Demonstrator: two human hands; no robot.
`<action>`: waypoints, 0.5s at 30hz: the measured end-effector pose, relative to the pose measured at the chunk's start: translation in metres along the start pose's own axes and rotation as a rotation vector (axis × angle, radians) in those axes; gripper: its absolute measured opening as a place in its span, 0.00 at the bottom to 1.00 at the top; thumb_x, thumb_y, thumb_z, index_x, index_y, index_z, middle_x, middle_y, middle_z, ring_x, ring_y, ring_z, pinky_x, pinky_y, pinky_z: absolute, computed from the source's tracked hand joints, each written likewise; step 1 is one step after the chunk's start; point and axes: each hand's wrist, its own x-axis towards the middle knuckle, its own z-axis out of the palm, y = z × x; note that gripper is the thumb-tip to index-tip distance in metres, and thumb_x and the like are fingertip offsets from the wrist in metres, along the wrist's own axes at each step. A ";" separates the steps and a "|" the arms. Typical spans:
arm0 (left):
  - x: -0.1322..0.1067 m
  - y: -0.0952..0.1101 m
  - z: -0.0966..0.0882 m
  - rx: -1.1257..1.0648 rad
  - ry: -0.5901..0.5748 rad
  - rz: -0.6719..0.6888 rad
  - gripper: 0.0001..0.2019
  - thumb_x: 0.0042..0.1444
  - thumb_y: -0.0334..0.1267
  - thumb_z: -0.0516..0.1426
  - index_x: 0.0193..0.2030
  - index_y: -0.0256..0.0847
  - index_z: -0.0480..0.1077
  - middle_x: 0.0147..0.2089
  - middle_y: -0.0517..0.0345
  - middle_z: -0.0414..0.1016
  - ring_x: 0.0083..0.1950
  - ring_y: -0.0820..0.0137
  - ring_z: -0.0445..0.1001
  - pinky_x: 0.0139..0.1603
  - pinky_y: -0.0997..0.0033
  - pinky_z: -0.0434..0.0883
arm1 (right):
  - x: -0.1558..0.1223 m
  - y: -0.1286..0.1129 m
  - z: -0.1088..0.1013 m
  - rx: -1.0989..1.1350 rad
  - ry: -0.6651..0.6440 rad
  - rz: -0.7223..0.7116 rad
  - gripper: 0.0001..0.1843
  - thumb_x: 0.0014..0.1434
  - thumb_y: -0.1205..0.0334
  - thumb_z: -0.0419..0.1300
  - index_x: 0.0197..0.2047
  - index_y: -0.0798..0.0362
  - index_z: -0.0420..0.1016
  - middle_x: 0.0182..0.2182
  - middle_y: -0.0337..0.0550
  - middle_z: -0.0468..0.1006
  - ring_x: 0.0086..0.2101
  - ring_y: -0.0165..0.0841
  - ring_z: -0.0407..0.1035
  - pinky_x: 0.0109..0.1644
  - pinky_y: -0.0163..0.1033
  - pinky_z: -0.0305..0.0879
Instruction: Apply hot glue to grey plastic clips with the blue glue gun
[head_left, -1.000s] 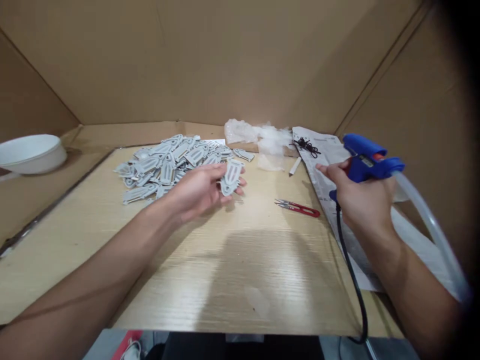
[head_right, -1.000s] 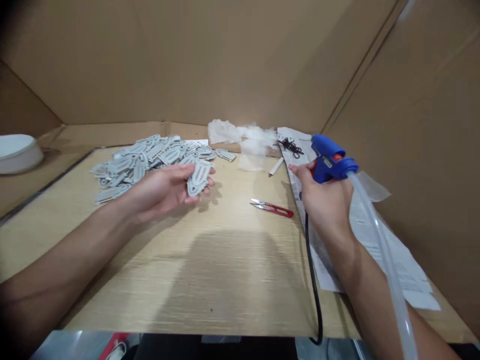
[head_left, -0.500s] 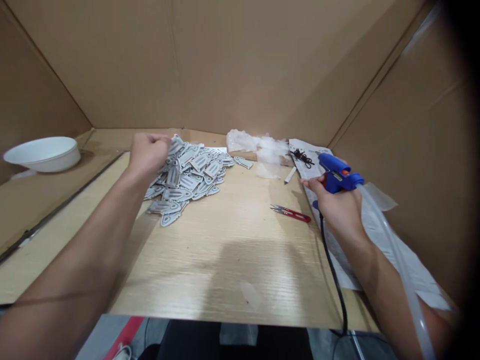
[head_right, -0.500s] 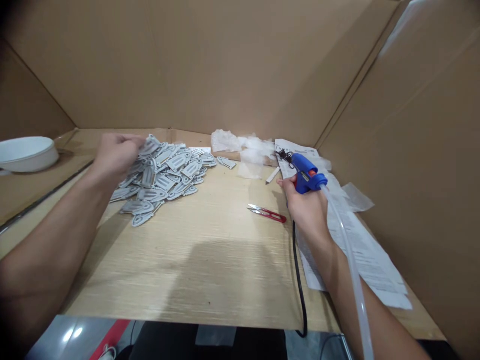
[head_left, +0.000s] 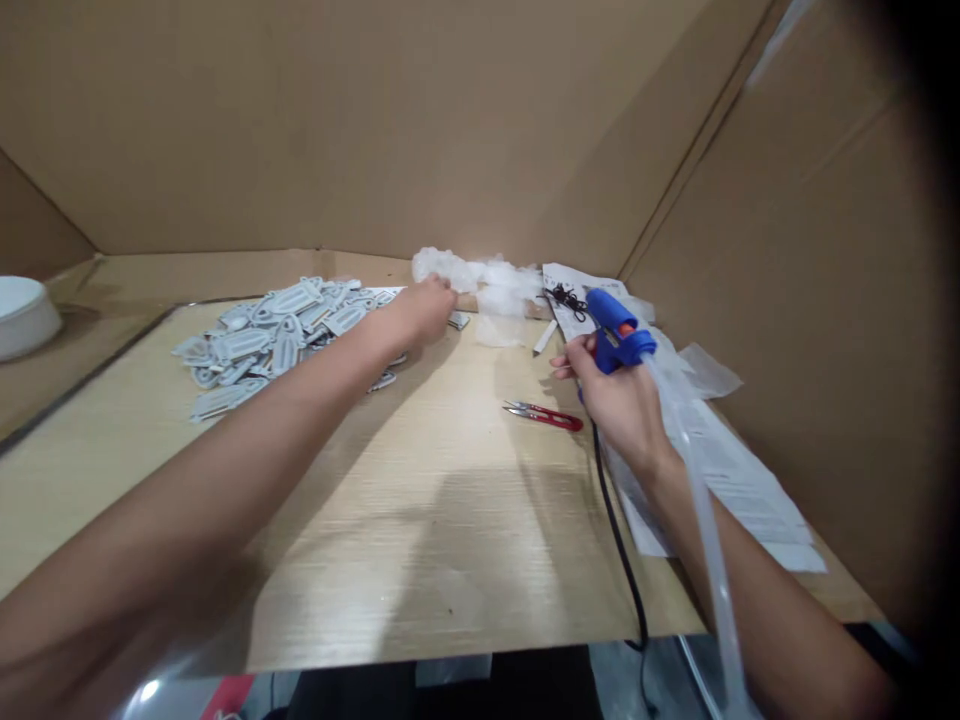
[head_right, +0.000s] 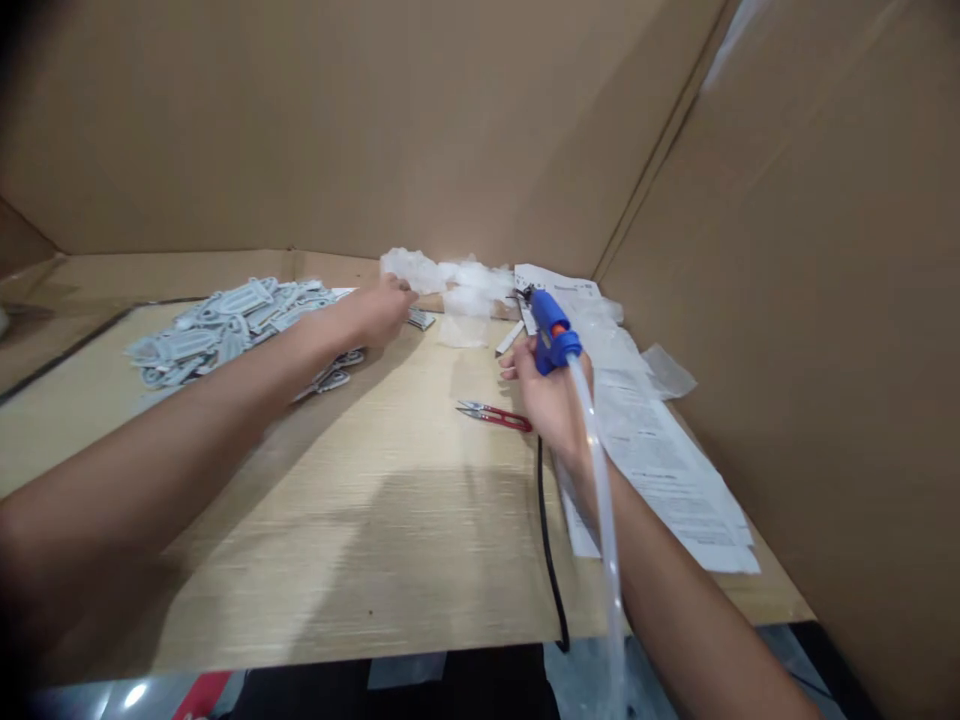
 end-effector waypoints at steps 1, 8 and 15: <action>0.010 0.003 0.010 0.049 -0.065 0.000 0.14 0.58 0.27 0.57 0.47 0.28 0.81 0.54 0.31 0.78 0.61 0.50 0.71 0.62 0.57 0.66 | -0.001 0.000 0.003 0.034 -0.029 -0.012 0.15 0.64 0.49 0.67 0.40 0.52 0.73 0.35 0.45 0.82 0.33 0.36 0.79 0.42 0.43 0.78; 0.029 0.000 0.026 0.083 -0.107 0.003 0.07 0.59 0.29 0.59 0.40 0.34 0.80 0.44 0.38 0.80 0.55 0.48 0.75 0.58 0.54 0.70 | -0.004 0.011 0.005 -0.093 -0.080 -0.105 0.12 0.67 0.50 0.66 0.43 0.49 0.74 0.34 0.43 0.81 0.30 0.35 0.74 0.34 0.43 0.75; -0.010 0.000 0.026 -0.246 0.097 -0.052 0.06 0.67 0.33 0.55 0.43 0.36 0.74 0.46 0.45 0.82 0.46 0.63 0.78 0.48 0.65 0.70 | 0.004 0.002 -0.003 -0.100 0.014 -0.101 0.11 0.65 0.52 0.66 0.40 0.51 0.74 0.33 0.44 0.81 0.31 0.35 0.74 0.34 0.41 0.74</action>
